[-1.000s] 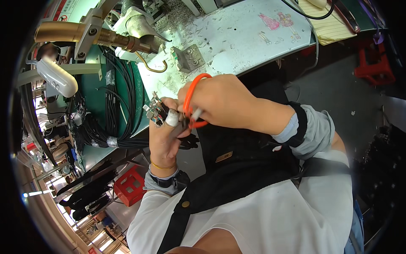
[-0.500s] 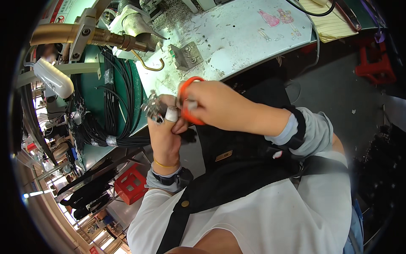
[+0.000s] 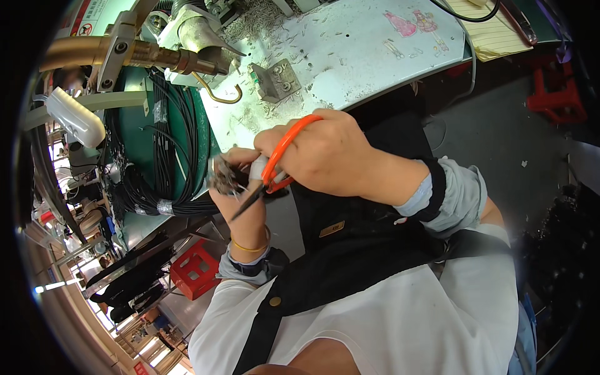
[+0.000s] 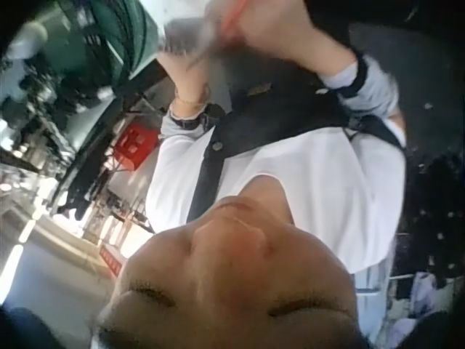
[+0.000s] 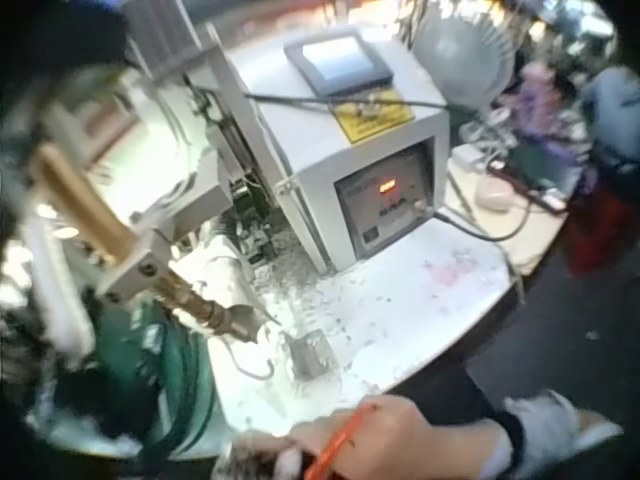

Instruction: The person picks up a pair of shears to trim the wire ends of a cable before setting the tool down. They then pick up a bundle of cables, select one, and use the shears to trim its wire ends.

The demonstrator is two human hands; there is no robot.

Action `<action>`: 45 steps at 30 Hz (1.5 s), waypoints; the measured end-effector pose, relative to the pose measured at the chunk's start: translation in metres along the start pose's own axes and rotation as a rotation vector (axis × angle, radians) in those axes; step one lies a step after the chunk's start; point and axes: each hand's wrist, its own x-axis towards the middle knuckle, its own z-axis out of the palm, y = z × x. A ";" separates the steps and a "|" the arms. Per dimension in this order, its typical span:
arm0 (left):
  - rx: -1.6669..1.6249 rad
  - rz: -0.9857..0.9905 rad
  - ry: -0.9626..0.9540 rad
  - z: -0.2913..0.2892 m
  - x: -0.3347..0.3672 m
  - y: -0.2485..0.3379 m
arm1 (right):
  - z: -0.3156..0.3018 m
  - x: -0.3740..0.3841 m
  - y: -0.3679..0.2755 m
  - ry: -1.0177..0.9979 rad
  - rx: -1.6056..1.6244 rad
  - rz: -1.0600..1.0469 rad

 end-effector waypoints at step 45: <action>-0.563 -0.511 -0.242 -0.011 0.092 -0.002 | 0.016 0.048 0.045 -0.066 0.897 0.951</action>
